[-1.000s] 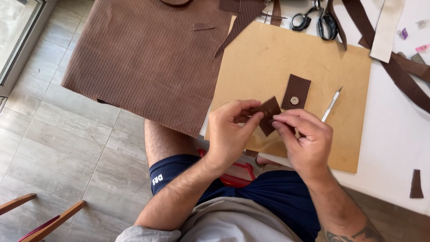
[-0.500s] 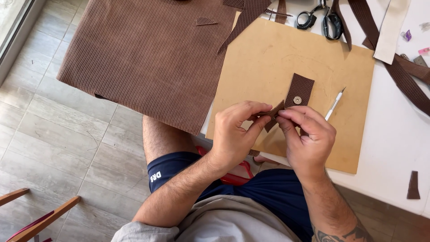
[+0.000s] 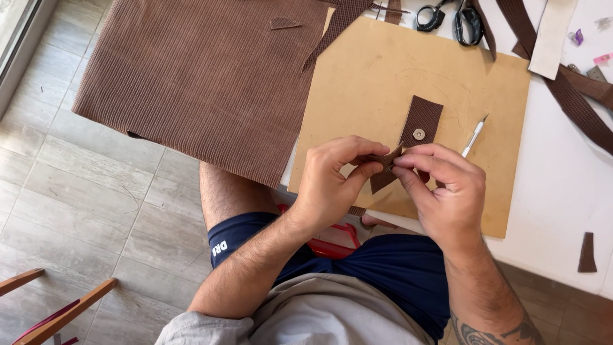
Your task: Cutting and preparing small leather components for assembly using a craft knife and metal snaps.
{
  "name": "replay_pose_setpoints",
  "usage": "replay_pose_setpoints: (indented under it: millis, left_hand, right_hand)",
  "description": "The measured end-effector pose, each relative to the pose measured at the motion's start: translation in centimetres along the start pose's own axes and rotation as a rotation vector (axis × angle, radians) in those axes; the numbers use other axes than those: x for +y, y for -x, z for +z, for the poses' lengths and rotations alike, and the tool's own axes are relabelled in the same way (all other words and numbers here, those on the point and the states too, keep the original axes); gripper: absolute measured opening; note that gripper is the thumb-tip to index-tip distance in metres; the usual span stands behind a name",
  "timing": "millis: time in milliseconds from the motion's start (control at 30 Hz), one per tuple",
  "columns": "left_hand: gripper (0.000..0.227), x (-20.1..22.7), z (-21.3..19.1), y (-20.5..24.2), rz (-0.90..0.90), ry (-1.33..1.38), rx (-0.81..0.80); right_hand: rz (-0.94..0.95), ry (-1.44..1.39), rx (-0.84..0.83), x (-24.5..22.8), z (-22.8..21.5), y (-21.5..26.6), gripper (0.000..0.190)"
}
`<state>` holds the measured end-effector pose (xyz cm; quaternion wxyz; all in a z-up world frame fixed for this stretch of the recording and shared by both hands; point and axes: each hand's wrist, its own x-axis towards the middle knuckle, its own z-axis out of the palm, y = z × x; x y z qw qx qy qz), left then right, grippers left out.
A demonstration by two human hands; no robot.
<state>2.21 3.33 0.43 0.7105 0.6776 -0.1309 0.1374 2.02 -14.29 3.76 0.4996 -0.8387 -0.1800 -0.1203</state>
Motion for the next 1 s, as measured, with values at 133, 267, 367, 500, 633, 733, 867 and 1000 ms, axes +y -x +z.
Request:
replay_pose_setpoints:
  millis: [133,267,367,500,633,733,867,1000]
  left_hand:
    - [0.018,0.3,0.2,0.0,-0.021,0.031,-0.008]
    - [0.019,0.6,0.4,0.4,-0.005,0.025,0.005]
    - [0.018,0.6,0.3,0.2,-0.020,0.026,0.022]
    - [0.019,0.7,0.3,0.2,-0.056,0.070,0.037]
    - [0.018,0.9,0.4,0.3,-0.063,0.071,0.043]
    - [0.018,1.1,0.7,0.4,-0.064,0.095,0.038]
    - [0.018,1.1,0.9,0.6,-0.030,0.119,0.043]
    - [0.017,1.1,1.2,0.8,-0.020,0.111,0.057]
  right_hand:
    - [0.017,-0.065,0.016,0.7,-0.1,0.5,0.010]
    - [0.017,-0.089,0.031,1.0,0.0,0.6,0.009]
    - [0.032,-0.152,0.028,1.5,-0.3,0.6,0.011]
    - [0.058,-0.231,0.054,2.2,-0.3,1.3,0.016]
    - [0.087,-0.260,0.075,2.8,0.0,2.0,0.020]
    - [0.085,-0.265,0.081,3.0,0.3,2.2,0.020]
    - [0.057,-0.212,0.111,2.1,0.7,2.2,0.023]
    - [-0.016,-0.136,0.129,1.3,0.9,2.1,0.025]
